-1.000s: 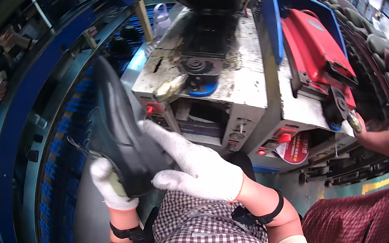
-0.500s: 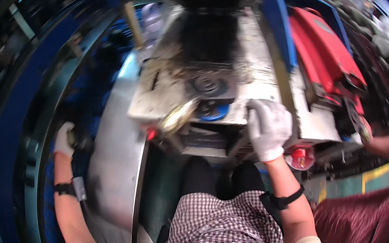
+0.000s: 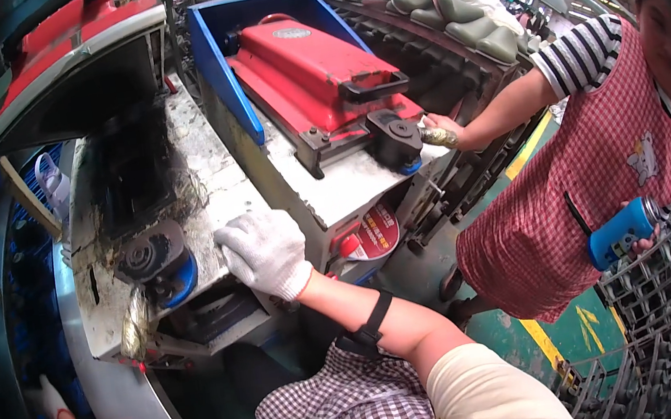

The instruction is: The recorder is placing shoes into industrial pressing machines to heat-set or bond components, then removing and inspecting them.

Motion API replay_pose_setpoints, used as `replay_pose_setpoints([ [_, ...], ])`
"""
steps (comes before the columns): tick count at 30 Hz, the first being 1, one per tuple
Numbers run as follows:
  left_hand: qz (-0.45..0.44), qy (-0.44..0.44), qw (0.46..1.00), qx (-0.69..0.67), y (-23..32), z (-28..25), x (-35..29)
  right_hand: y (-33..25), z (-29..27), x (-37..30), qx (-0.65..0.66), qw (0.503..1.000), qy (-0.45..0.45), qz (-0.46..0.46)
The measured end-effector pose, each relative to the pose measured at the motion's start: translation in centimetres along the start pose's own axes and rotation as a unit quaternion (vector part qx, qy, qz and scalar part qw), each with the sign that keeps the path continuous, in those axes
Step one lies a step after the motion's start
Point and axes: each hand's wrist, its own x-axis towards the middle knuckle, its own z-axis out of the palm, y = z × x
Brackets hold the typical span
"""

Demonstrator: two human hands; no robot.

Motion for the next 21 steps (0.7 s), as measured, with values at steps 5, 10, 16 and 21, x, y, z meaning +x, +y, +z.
replay_pose_setpoints([
  [5,0.066,-0.036,0.877,-0.474,9.4,-11.6,-16.8,0.5,-0.9,-0.1,0.011,1.000,0.023,0.004],
  [10,0.169,0.010,0.861,-0.480,13.0,-14.9,-28.1,-0.7,-1.8,-0.7,0.075,0.996,0.054,-0.008],
  [16,0.211,0.015,0.824,-0.526,18.7,-14.9,-23.1,-1.6,-3.0,-12.6,0.182,0.978,-0.071,-0.070],
  [21,0.176,-0.103,0.828,-0.522,15.7,-15.3,-18.9,-3.7,6.8,-31.9,0.184,0.683,-0.665,0.240],
])
